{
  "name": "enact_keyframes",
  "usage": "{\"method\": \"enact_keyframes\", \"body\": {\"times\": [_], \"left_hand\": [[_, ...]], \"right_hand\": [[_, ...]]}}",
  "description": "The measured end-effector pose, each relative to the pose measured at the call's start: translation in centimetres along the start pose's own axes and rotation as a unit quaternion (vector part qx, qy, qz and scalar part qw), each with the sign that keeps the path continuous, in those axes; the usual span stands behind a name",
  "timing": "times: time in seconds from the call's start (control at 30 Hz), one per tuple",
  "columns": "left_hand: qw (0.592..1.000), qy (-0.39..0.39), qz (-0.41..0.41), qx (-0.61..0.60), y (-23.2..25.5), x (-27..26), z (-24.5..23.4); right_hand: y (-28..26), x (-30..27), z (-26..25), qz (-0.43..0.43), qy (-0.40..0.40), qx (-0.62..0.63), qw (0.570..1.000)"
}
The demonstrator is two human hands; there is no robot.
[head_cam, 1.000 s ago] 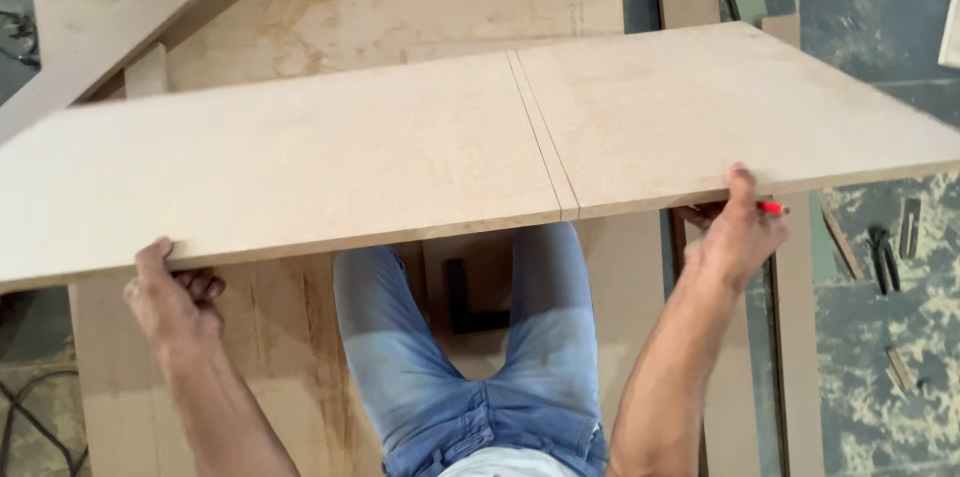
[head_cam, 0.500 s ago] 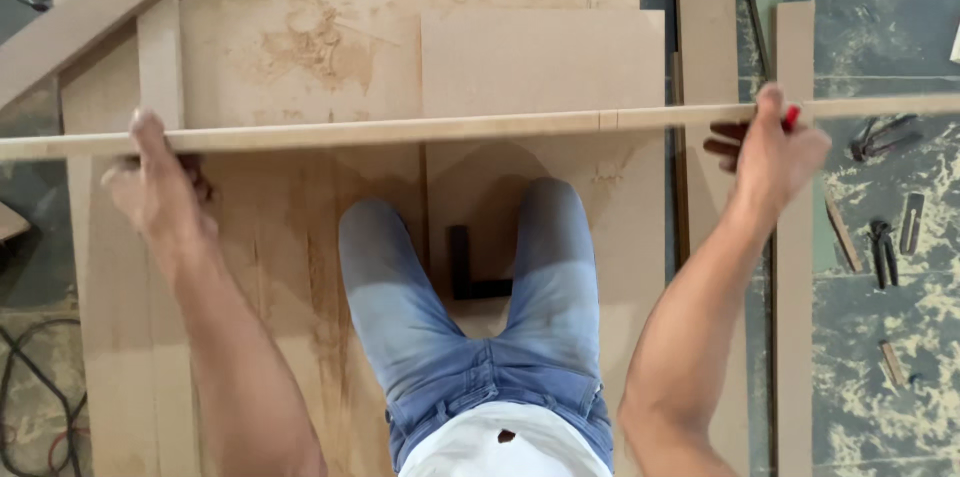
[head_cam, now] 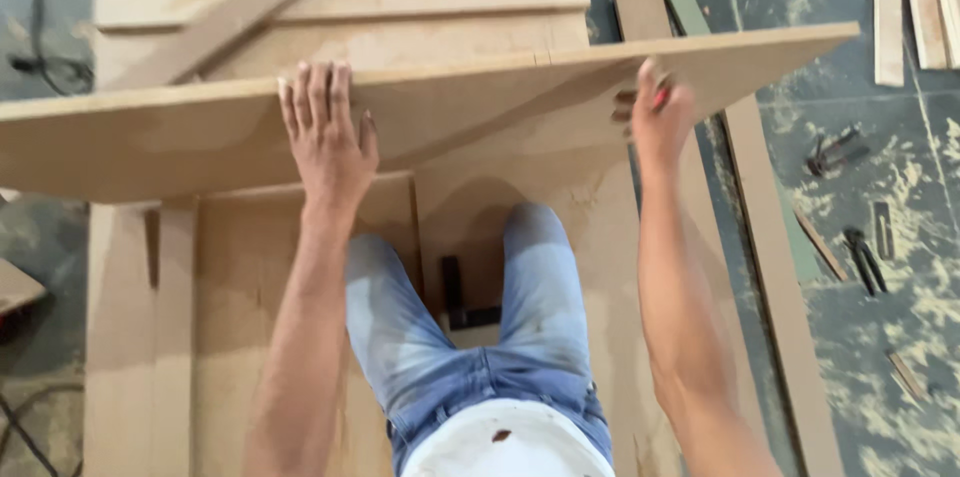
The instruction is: The person uses a try square and a red pencil to mark perpendicular lines on a long wooden plank. They repeatedly position the square, draw lines, and adjust the plank to mark multiple sections.
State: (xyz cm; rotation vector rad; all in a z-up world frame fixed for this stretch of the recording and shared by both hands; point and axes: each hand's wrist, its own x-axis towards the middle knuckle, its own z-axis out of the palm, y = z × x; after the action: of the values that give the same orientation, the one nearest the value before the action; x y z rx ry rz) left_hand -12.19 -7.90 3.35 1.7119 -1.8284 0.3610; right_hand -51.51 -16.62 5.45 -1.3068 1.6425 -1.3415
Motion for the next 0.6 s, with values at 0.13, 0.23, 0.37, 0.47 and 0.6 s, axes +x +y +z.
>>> {"method": "enact_keyframes", "body": {"times": [0.13,0.23,0.37,0.47,0.6], "left_hand": [[0.998,-0.013,-0.043,-0.038,0.6,-0.3,0.1],[0.999,-0.009,-0.033,-0.035,0.3,-0.5,0.1],[0.999,0.002,-0.036,-0.032,0.6,-1.1,0.4],[0.998,-0.002,-0.041,-0.042,0.6,-2.0,0.7],[0.999,0.006,-0.037,-0.021,0.3,-2.9,1.5]], "right_hand": [[-0.4,-4.1,2.7,-0.195,-0.099,0.077,0.973],[-2.1,-4.2,5.0,-0.266,-0.077,-0.022,0.961],[-3.8,-3.8,6.9,-0.4,-0.046,-0.137,0.905],[-3.0,-4.5,7.5,-0.42,-0.025,-0.234,0.876],[-0.3,-4.6,7.6,-0.413,-0.03,-0.245,0.877]]}}
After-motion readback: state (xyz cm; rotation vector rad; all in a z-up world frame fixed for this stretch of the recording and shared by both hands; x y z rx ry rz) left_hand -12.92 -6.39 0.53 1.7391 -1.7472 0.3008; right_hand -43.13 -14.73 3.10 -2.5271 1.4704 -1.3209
